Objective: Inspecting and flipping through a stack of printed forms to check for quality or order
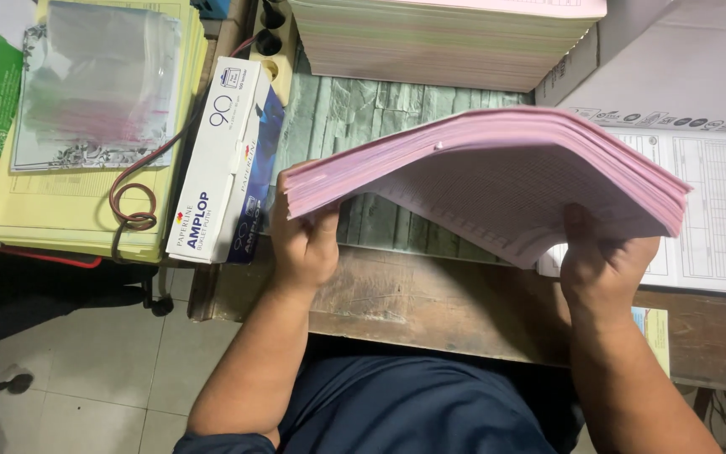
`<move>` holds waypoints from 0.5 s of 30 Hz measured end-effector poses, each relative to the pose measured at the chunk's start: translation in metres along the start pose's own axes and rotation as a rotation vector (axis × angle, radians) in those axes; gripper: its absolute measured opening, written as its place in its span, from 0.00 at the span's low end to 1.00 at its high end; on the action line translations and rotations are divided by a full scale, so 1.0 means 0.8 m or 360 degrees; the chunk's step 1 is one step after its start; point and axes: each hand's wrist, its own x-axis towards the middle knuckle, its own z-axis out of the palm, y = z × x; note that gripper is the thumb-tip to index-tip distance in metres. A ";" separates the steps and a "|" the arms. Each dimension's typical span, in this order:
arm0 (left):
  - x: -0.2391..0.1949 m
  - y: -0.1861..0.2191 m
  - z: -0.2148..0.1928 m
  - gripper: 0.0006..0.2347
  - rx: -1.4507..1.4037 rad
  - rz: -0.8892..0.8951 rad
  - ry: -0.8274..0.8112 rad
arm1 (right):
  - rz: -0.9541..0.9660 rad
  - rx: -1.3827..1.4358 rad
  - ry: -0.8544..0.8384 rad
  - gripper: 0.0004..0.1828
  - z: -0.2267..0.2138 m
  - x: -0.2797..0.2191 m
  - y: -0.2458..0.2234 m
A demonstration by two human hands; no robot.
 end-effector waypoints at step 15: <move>-0.032 0.029 -0.003 0.18 0.0132 -0.0374 0.0130 | 0.0436 -0.0298 -0.0166 0.13 0.016 -0.021 -0.041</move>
